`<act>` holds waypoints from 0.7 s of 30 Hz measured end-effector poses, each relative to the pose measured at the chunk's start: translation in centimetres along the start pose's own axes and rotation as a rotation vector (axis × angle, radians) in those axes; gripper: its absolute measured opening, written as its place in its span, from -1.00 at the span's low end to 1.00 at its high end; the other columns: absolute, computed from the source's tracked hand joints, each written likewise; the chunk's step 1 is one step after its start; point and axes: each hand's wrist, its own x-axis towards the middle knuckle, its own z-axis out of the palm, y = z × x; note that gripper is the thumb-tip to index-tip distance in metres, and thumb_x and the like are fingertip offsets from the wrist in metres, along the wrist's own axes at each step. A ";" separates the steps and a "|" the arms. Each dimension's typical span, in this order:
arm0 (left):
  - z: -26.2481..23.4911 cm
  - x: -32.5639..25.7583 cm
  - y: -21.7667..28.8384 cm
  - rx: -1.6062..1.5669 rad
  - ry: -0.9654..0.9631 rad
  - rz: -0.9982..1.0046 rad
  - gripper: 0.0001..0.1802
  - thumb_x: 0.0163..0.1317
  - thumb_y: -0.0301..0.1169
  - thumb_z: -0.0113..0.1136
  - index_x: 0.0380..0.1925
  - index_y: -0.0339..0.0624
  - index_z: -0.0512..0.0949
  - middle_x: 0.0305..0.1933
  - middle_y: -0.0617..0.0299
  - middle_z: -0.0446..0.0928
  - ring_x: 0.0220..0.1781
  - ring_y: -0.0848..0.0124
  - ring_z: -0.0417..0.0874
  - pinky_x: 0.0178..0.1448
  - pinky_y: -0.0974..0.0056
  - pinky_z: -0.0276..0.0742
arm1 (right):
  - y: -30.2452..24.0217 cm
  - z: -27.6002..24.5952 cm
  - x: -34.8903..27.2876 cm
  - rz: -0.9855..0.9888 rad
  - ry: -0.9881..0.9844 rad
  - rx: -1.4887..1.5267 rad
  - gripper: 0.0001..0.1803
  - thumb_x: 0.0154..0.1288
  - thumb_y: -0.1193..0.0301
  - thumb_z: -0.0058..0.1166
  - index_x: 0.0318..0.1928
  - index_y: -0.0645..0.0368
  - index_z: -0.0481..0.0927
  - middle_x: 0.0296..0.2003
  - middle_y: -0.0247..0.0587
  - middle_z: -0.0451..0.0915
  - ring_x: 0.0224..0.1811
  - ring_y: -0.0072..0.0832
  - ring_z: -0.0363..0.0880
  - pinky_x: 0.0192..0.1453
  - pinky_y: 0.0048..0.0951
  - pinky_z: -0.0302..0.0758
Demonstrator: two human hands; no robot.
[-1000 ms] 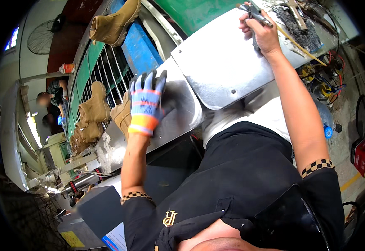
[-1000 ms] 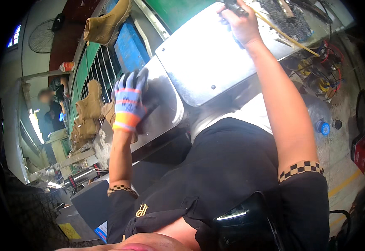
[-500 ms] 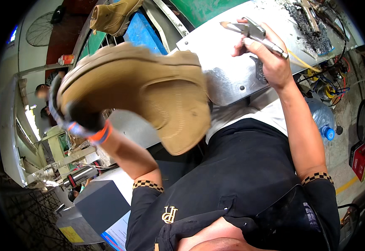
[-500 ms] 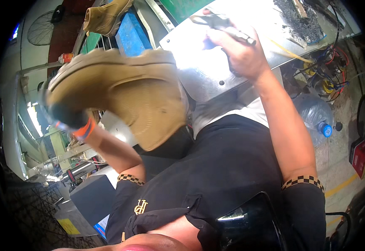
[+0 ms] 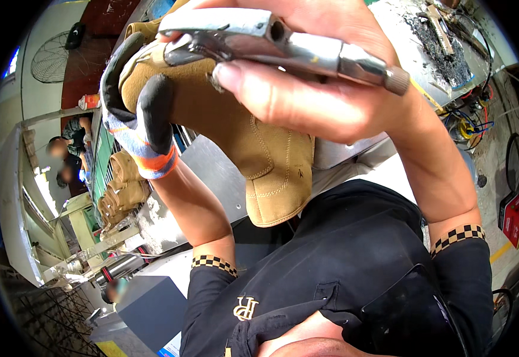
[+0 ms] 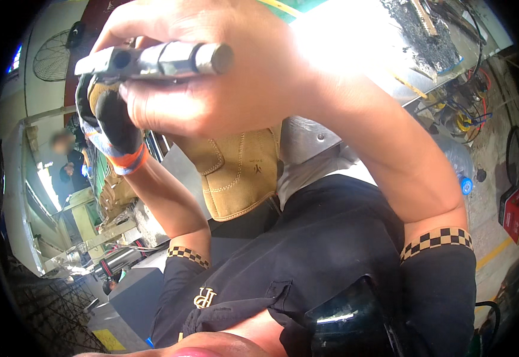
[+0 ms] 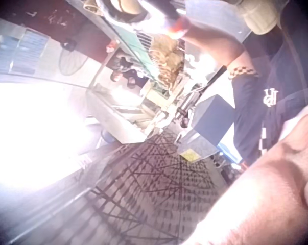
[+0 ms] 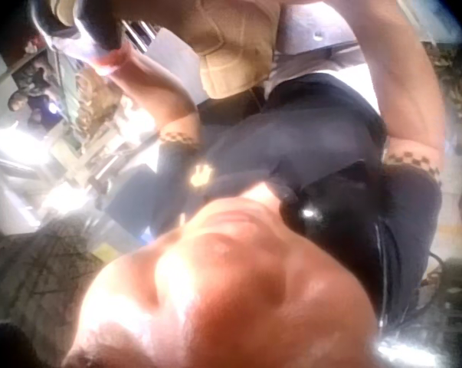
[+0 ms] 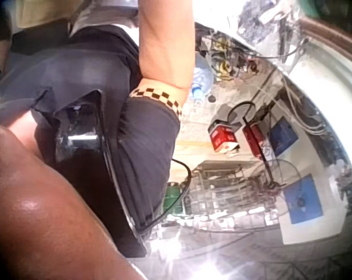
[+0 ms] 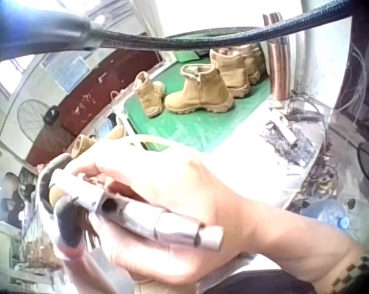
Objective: The person uses a spray tool to apply a substance to the seams and soles of several tan boots one at a time, turning each boot over by hand to reach different sides before placing it back on the conveyor belt.
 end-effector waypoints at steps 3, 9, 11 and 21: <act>1.0 0.9 0.7 -0.150 -0.062 -0.058 -0.36 0.07 -0.28 0.26 0.13 -0.47 0.45 0.04 -0.08 0.59 0.06 0.21 0.62 0.24 0.17 0.48 | 0.0 0.4 -2.0 0.291 0.028 0.022 -0.58 0.08 0.51 0.15 0.00 0.39 0.52 -0.31 -0.04 0.60 -0.31 -0.28 0.60 -0.18 -0.39 0.52; 0.0 1.4 -2.6 -0.075 -0.066 -0.054 -0.34 0.28 -0.08 0.01 0.19 -0.44 0.40 0.11 -0.08 0.54 0.12 0.18 0.59 0.23 0.13 0.49 | -2.1 0.4 -6.3 0.744 0.062 0.046 -0.53 0.23 0.50 -0.06 0.16 0.40 0.44 -0.06 -0.13 0.56 -0.09 -0.45 0.56 0.08 -0.49 0.48; -0.3 1.6 -4.0 -0.144 -0.074 -0.071 -0.33 0.28 -0.08 0.02 0.20 -0.44 0.38 0.12 -0.09 0.53 0.14 0.16 0.58 0.25 0.11 0.48 | -2.4 0.5 -7.7 0.711 0.089 -0.030 -0.55 0.23 0.49 -0.04 0.13 0.38 0.48 -0.08 -0.16 0.57 -0.12 -0.49 0.55 0.07 -0.47 0.48; -1.5 1.6 -8.0 -0.406 -0.094 -0.284 -0.38 0.33 -0.08 -0.02 0.16 -0.43 0.42 0.13 -0.07 0.54 0.16 0.16 0.57 0.31 0.12 0.41 | -4.5 1.8 -13.0 0.901 0.150 0.006 -0.51 0.16 0.44 0.05 0.15 0.25 0.51 -0.24 -0.25 0.60 -0.37 -0.61 0.49 -0.19 -0.53 0.47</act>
